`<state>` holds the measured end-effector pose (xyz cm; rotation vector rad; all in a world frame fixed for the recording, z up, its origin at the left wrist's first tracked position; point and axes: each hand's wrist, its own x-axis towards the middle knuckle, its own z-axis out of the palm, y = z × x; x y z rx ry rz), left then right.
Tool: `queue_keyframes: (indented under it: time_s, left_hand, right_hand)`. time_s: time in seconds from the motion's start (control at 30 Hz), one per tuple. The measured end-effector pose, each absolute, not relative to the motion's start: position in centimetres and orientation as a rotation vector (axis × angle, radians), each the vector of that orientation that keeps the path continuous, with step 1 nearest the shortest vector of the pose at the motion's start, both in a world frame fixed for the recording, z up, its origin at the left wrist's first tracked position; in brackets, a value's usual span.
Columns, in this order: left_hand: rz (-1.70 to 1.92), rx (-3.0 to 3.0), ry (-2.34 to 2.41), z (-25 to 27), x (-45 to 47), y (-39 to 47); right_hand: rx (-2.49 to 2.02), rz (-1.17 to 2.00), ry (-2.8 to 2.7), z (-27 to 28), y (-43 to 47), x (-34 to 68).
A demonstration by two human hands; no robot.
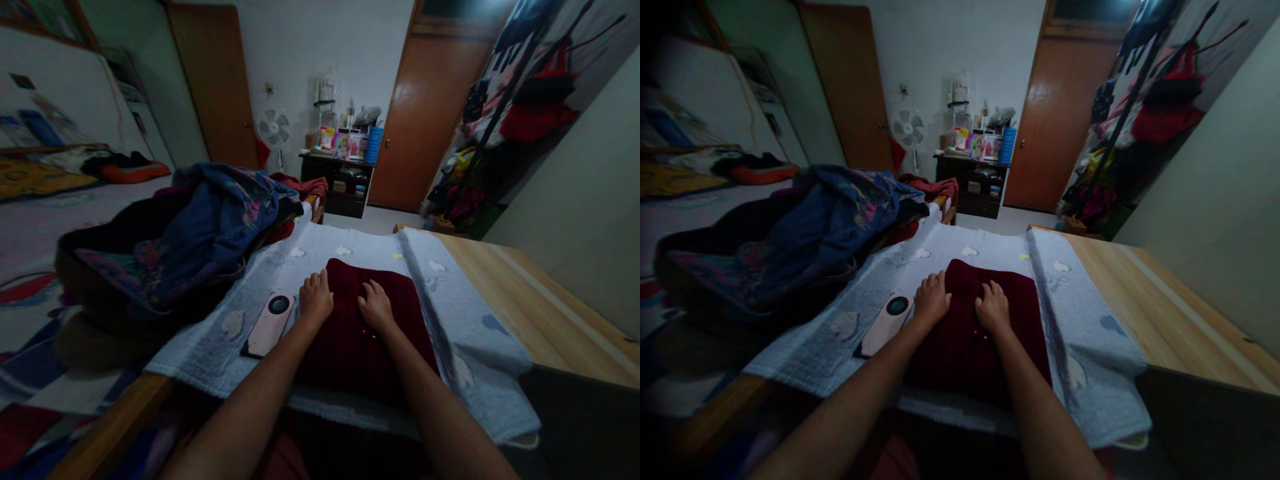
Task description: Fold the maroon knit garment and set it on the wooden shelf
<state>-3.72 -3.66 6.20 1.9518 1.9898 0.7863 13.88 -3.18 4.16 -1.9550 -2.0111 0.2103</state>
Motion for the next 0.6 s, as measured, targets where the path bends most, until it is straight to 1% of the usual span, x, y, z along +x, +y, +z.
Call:
queue_keyframes:
  time_s: [0.07,0.17,0.27,0.4,0.6]
  left_hand:
    - [0.727,2.29,1.967,6.7,-3.0,-3.7]
    - [0.56,2.498,1.778,6.3,-2.0,-3.3]
    - [0.414,2.493,1.704,5.0,-1.4,-3.1]
    - [0.349,2.44,1.743,3.6,-1.4,-3.2]
    - [0.199,2.309,1.703,5.6,-1.1,-3.2]
  right_hand:
    - [-1.962,0.211,-2.012,4.2,-3.2,13.8]
    - [-1.971,0.212,-2.023,4.4,-3.3,13.8]
    - [-1.972,0.208,-2.032,4.6,-3.4,13.8]
    - [-1.966,0.213,-2.045,4.8,-3.6,13.8]
    - [-1.929,0.208,-2.075,4.9,-3.8,14.1]
